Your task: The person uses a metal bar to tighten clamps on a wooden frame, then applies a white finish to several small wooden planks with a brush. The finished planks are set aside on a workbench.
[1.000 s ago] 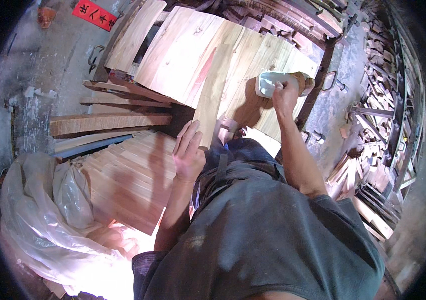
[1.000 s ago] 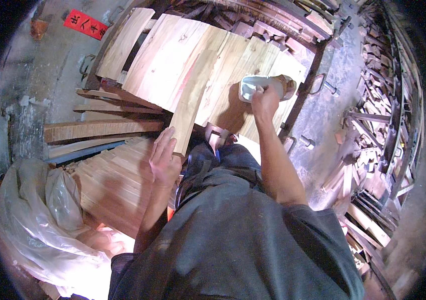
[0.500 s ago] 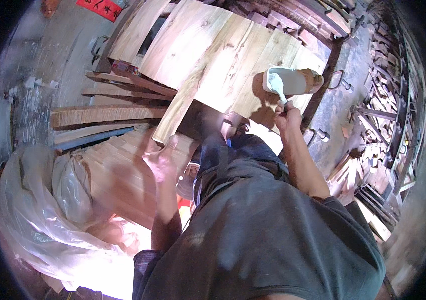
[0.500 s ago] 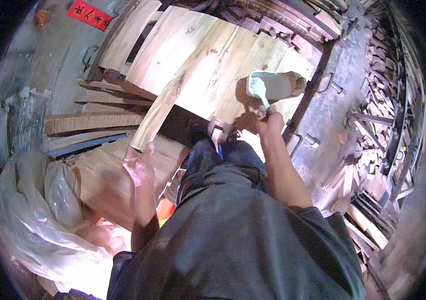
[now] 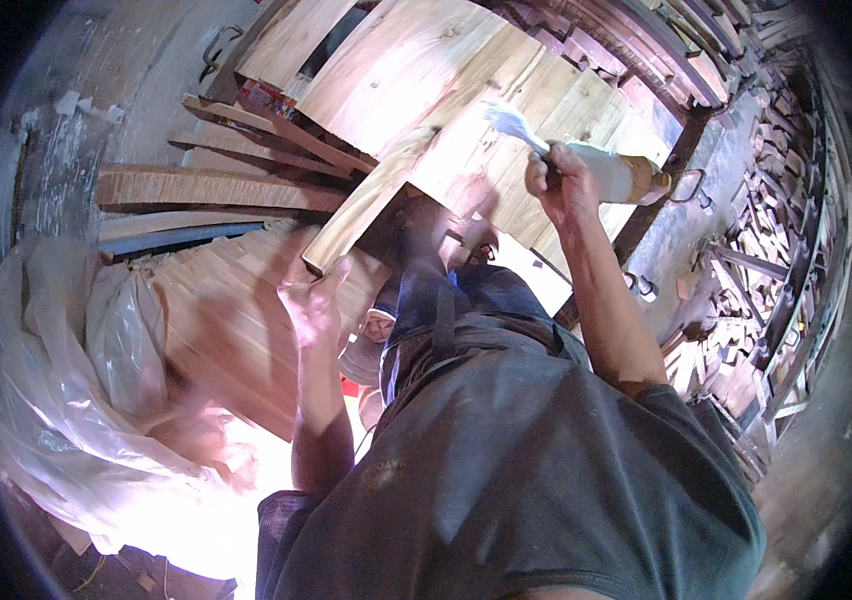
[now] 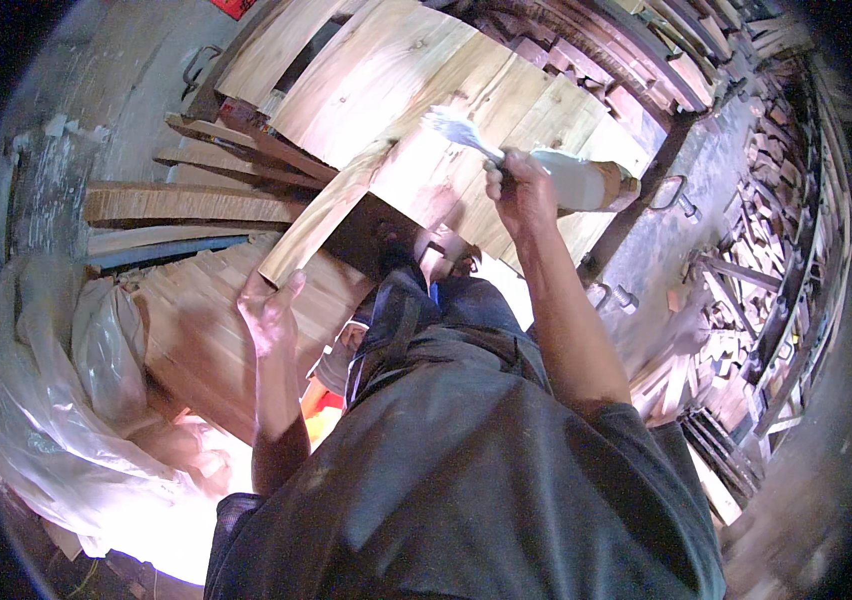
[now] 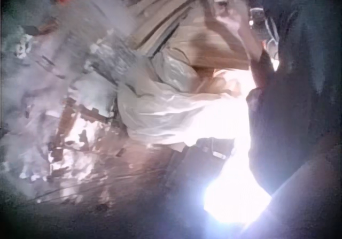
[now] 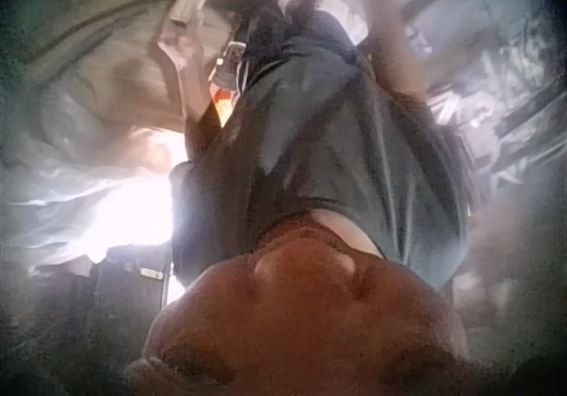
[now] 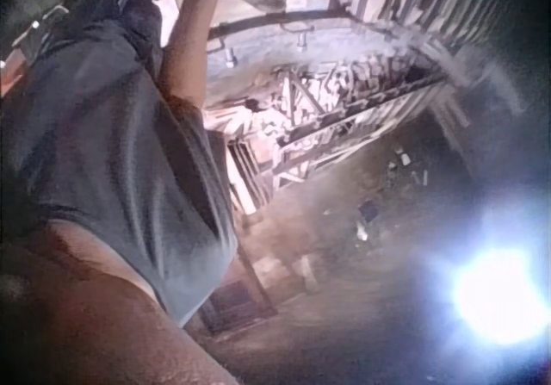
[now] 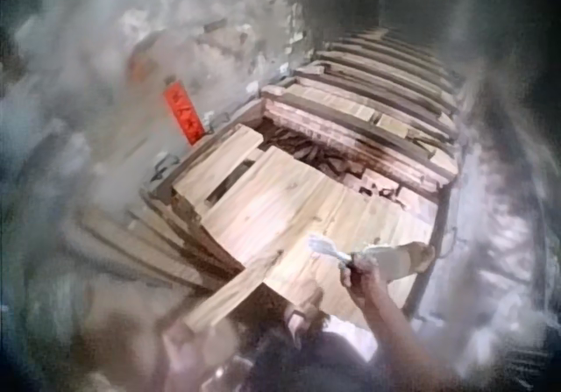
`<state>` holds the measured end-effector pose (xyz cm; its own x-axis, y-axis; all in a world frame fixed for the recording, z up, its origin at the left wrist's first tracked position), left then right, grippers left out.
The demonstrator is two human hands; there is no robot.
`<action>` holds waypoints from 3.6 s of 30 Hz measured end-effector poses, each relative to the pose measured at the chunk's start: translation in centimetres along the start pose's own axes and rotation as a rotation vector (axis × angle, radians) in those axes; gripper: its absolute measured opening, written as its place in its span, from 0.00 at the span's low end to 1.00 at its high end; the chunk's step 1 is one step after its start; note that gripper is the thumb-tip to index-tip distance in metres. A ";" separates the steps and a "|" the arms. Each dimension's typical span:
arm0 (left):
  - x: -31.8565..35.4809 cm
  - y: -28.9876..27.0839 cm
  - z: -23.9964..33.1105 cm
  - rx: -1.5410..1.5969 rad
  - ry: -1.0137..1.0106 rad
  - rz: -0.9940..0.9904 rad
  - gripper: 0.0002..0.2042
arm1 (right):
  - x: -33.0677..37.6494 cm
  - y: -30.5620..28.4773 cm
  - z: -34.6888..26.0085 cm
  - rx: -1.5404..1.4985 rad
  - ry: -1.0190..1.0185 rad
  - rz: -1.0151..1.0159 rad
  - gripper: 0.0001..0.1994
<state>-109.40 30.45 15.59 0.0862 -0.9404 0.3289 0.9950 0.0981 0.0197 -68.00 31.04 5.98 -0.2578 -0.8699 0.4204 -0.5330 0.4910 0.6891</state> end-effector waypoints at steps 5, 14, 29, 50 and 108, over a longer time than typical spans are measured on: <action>-0.1 -0.3 0.0 -0.113 0.030 0.025 0.22 | 0.4 8.7 -1.2 0.729 -0.270 -0.034 0.06; -0.2 0.8 2.2 -0.215 0.088 0.003 0.21 | 15.3 25.8 2.7 1.194 -0.834 -0.757 0.10; 0.0 1.2 3.0 -0.232 0.141 0.000 0.22 | 2.1 16.7 -2.6 1.486 -0.921 -0.113 0.05; 0.3 -0.4 1.7 -0.374 0.141 0.035 0.19 | -5.7 10.8 -4.2 1.351 -0.748 0.010 0.03; 1.4 -2.1 2.5 -0.439 0.082 -0.039 0.25 | 1.8 12.4 -0.6 1.288 -0.633 -0.181 0.04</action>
<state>-111.53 29.76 18.32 0.0344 -0.9651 0.2596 0.9233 -0.0687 -0.3779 -74.56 35.60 15.67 -0.2340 -0.9562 -0.1757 -0.8503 0.2889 -0.4399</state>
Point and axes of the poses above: each hand's wrist, its own x-axis away from the middle knuckle, its own y-axis out of the palm, z = x × y, the point moved 10 cm from there along -x, towards the middle knuckle, and after that the axes turned 4 degrees about -y, right-handed, at the moved point
